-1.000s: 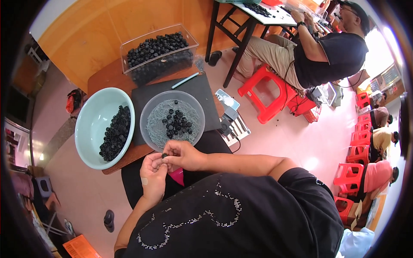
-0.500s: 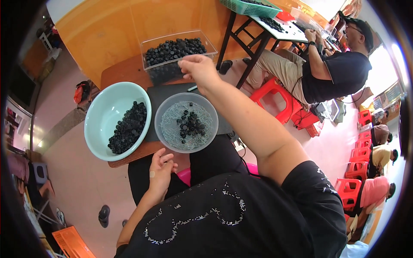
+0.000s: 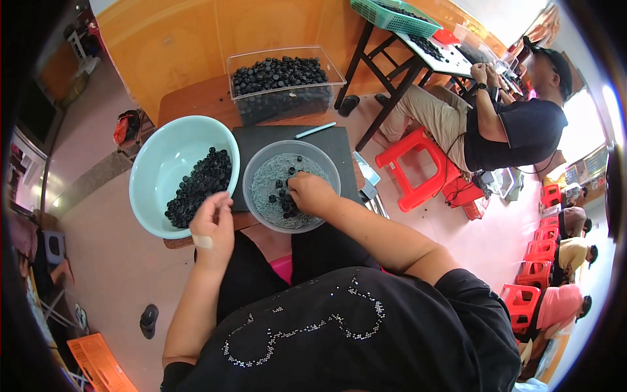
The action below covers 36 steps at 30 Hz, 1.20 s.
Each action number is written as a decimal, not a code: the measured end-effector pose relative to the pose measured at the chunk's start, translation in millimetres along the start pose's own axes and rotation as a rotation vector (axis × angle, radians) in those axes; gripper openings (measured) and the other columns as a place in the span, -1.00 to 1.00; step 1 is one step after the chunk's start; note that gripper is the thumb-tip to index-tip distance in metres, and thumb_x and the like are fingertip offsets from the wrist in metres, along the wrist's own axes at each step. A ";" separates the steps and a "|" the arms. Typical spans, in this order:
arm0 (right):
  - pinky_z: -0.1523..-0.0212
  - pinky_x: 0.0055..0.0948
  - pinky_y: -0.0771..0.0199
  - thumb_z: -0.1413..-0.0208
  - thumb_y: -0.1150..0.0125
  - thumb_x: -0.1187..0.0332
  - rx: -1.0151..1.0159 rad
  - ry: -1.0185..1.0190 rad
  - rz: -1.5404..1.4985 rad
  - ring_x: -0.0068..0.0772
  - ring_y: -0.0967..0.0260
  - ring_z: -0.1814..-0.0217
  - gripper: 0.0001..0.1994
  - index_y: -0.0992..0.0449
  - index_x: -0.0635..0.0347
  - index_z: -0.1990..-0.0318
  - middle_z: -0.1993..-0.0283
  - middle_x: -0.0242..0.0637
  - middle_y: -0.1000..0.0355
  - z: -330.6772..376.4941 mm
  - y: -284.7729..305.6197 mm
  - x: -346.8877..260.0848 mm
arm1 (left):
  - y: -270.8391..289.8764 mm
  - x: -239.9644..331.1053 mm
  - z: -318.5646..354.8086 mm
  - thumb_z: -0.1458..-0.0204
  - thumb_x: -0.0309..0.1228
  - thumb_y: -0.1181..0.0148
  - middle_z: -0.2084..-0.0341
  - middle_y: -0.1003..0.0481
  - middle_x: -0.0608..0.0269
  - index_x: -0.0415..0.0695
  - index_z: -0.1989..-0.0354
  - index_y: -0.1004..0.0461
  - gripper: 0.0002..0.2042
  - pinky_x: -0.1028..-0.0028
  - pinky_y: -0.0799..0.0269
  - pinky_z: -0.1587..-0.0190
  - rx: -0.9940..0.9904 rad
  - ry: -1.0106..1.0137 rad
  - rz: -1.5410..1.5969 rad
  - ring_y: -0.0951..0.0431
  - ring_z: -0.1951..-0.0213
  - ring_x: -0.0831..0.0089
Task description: The person inserts metal pins into plastic caps by hand, dumps plastic caps from a basin into a round container, and attaches more pins to plastic caps.
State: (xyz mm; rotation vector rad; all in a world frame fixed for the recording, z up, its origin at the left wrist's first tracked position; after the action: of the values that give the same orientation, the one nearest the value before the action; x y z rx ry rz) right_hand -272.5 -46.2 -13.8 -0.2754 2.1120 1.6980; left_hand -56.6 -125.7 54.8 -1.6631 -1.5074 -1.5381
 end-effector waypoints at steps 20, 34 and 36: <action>0.19 -0.24 -0.43 0.15 -0.23 0.52 0.167 0.149 -0.444 -0.04 -0.43 0.24 -0.81 -0.52 0.27 0.30 0.33 -0.07 -0.45 49.0 33.6 -50.1 | -83.7 -48.7 79.6 -0.14 -0.49 -0.01 0.35 -0.50 0.23 -0.31 0.08 -0.41 -0.78 0.60 -0.42 0.26 -0.402 0.933 0.934 -0.48 0.37 0.59; 0.18 -0.15 -0.43 0.06 -0.09 0.43 0.172 -0.094 0.062 0.01 -0.43 0.24 -0.86 -0.54 0.27 0.39 0.35 -0.01 -0.45 -26.9 47.5 45.2 | -64.9 -51.2 92.6 -0.07 -0.51 -0.06 0.26 -0.47 0.12 -0.21 0.27 -0.36 -0.92 0.59 -0.45 0.17 -0.342 0.986 1.071 -0.49 0.30 0.50; 0.16 -0.16 -0.43 0.05 -0.10 0.43 0.128 -0.096 0.100 0.01 -0.43 0.21 -0.84 -0.56 0.28 0.35 0.33 0.01 -0.46 -40.7 35.6 55.7 | -67.1 -54.6 95.1 -0.07 -0.52 -0.07 0.27 -0.46 0.13 -0.21 0.26 -0.36 -0.91 0.59 -0.45 0.19 -0.368 0.991 1.068 -0.49 0.31 0.51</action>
State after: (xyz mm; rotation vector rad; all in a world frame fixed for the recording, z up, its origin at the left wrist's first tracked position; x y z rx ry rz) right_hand -344.6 -71.4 0.4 -0.0504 2.1837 1.5876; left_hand -63.4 -45.9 -45.8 -1.1419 0.1889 -1.5582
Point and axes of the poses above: each hand's wrist, its own z-axis away from the middle knuckle, its own y-axis out of the back of the hand, x = y × z, the point moved 7 cm from there along -z, towards the middle knuckle
